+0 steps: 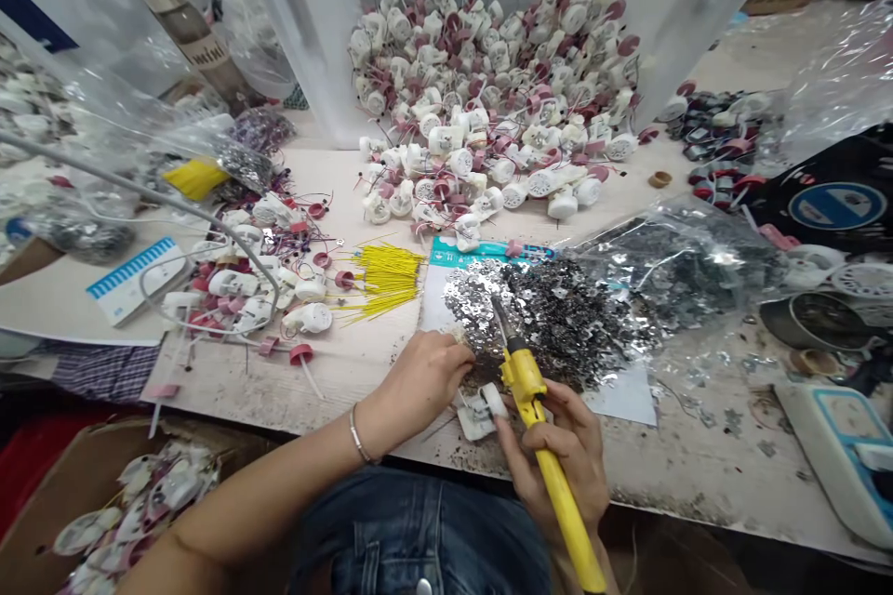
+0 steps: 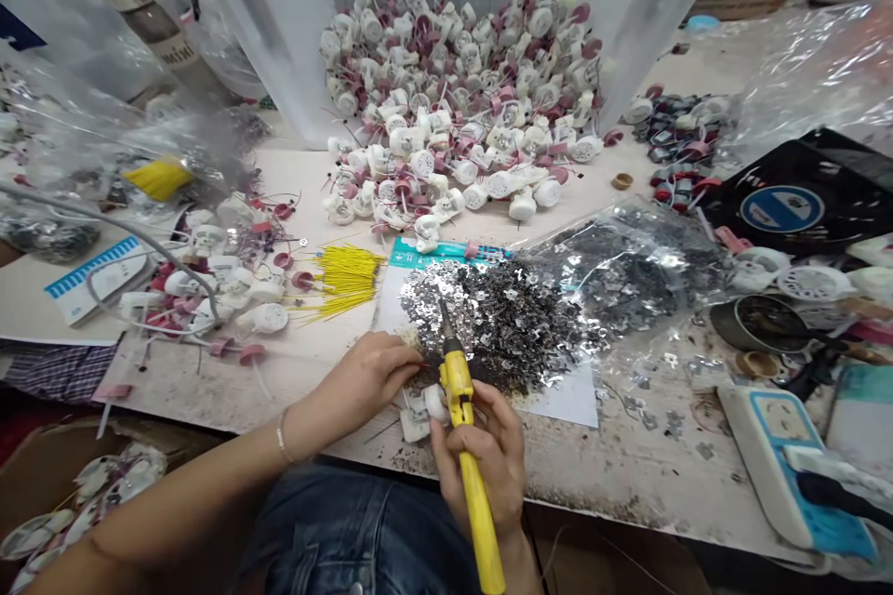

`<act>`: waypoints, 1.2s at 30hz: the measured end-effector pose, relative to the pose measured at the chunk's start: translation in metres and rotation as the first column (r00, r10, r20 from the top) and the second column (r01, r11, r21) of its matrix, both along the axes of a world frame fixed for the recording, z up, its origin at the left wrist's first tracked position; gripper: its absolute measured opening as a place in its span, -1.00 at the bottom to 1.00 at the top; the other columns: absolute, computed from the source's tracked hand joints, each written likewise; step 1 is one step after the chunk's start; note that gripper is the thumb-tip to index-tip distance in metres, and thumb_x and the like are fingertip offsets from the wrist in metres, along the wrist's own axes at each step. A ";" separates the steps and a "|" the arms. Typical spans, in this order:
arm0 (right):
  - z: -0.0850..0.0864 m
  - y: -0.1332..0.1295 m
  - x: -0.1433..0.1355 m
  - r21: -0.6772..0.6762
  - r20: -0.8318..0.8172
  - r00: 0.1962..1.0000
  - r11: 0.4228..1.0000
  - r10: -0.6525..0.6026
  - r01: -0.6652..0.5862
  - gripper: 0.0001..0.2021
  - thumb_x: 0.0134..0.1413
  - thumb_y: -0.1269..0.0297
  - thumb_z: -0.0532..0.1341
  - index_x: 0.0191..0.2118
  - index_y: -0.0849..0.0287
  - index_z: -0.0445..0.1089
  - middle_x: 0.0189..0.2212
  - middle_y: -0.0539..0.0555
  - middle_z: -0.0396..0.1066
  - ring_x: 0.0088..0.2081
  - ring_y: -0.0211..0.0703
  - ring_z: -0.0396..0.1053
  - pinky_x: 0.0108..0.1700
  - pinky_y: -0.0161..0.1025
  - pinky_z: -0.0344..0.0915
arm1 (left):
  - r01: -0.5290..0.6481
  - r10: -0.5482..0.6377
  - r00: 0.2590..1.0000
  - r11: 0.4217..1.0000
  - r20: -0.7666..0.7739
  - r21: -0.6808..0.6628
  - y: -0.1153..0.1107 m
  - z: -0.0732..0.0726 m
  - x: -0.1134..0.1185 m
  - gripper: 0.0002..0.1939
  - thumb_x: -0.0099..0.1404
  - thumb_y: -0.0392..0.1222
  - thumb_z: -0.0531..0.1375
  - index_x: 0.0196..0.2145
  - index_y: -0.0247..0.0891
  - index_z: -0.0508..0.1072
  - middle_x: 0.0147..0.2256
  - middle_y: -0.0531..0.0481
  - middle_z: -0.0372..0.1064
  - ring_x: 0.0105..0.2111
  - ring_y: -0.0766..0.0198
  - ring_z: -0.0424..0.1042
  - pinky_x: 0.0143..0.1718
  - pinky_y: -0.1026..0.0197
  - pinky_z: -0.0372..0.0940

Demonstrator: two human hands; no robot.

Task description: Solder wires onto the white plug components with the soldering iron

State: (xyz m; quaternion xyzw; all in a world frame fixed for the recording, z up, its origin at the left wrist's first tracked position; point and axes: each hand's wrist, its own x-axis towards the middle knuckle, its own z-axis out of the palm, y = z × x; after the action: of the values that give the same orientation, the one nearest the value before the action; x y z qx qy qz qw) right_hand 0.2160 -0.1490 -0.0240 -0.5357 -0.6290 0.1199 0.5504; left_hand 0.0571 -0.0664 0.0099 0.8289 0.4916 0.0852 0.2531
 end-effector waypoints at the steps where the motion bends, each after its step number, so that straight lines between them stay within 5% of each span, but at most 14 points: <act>1: 0.001 -0.001 0.000 0.003 -0.016 1.000 1.000 -0.012 0.012 -0.78 -0.04 0.56 0.29 -0.47 0.19 0.23 0.01 0.11 0.25 -0.12 -0.22 0.45 -0.20 -0.30 0.49 | 0.022 -0.021 0.999 1.000 -0.038 0.008 0.004 -0.001 0.003 -0.85 0.32 -0.30 0.15 -0.29 -0.27 0.55 -0.37 -0.06 0.49 -0.30 0.17 0.43 -0.24 0.16 0.28; 5: 0.002 -0.013 0.015 0.027 -0.042 0.999 0.999 -0.030 0.031 -0.83 -0.02 0.55 0.25 -0.29 0.18 0.34 -0.02 0.14 0.36 -0.06 -0.11 0.43 -0.18 -0.20 0.50 | 0.038 -0.041 0.996 0.999 -0.082 -0.035 0.009 0.006 0.006 -0.83 0.30 -0.35 0.15 -0.31 -0.27 0.56 -0.39 -0.04 0.49 -0.33 0.21 0.43 -0.27 0.21 0.27; 9: 0.009 -0.033 0.040 -0.011 0.138 0.990 0.999 0.037 -0.036 -0.63 0.03 0.52 0.21 0.00 0.20 0.38 -0.06 0.16 0.44 -0.09 -0.05 0.47 -0.17 -0.17 0.50 | -0.013 0.008 0.998 0.997 -0.059 -0.078 0.006 0.009 -0.001 -0.86 0.28 -0.31 0.19 -0.36 -0.26 0.56 -0.42 -0.02 0.50 -0.38 0.24 0.43 -0.29 0.21 0.25; 13: 0.017 -0.044 0.055 -0.126 0.162 0.978 0.986 0.131 -0.111 -0.66 0.03 0.48 0.21 -0.02 0.22 0.38 -0.05 0.16 0.44 -0.13 -0.04 0.50 -0.18 -0.18 0.52 | -0.086 0.084 0.993 0.996 -0.081 -0.013 0.004 0.004 0.001 -0.87 0.30 -0.22 0.19 -0.33 -0.22 0.56 -0.38 -0.03 0.52 -0.30 0.19 0.45 -0.21 0.14 0.21; 36: 0.015 -0.033 0.056 -0.062 0.261 0.937 0.972 0.233 -0.225 -0.58 0.04 0.49 0.17 0.07 0.23 0.35 -0.03 0.18 0.43 -0.05 -0.05 0.45 -0.11 -0.16 0.50 | -0.152 0.132 0.963 0.986 -0.234 -0.070 0.014 0.016 0.019 -0.77 0.24 -0.27 0.11 -0.52 -0.24 0.51 -0.46 -0.05 0.51 -0.38 0.15 0.43 -0.22 0.08 0.13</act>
State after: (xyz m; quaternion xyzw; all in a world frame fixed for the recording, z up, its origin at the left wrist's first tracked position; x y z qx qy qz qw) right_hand 0.2719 -0.1819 -0.0091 -0.4784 -0.7534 0.1197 0.4349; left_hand 0.0766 -0.0525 0.0259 0.7839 0.5789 -0.0144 0.2241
